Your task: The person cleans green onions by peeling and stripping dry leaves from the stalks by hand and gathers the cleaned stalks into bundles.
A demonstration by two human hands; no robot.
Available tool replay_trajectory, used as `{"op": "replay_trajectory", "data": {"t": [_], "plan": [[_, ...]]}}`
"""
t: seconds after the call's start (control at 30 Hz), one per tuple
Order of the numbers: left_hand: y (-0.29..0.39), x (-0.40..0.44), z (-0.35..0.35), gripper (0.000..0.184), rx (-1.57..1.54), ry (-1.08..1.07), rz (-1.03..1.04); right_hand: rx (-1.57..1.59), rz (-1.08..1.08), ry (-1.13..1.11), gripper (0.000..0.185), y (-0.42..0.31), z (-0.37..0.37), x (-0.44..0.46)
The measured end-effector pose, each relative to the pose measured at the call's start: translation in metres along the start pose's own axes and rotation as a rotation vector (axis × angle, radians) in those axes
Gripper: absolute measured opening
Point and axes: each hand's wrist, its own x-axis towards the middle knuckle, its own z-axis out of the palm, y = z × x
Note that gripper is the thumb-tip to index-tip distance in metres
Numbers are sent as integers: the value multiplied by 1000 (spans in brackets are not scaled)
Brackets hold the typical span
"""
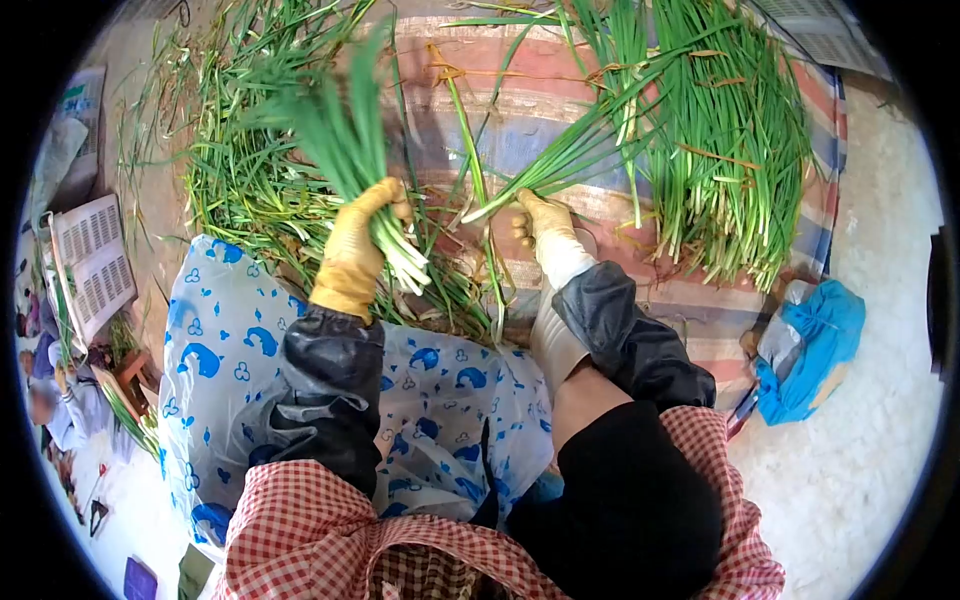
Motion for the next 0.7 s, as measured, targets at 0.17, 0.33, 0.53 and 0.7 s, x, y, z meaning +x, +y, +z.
{"op": "replay_trajectory", "data": {"t": [0.17,0.33,0.53,0.7], "plan": [[-11,17,21,17,141,-70,-60,51,-224,-82,17,-9,-5,-11],[2,27,60,22,337,-163,-254,-63,-363,-274,17,-66,-5,-60],[-4,31,97,17,293,-316,-219,-152,-448,-265,19,-88,-16,-70],[-13,41,108,17,224,-144,-69,132,-536,-58,16,-75,-18,-81]]}}
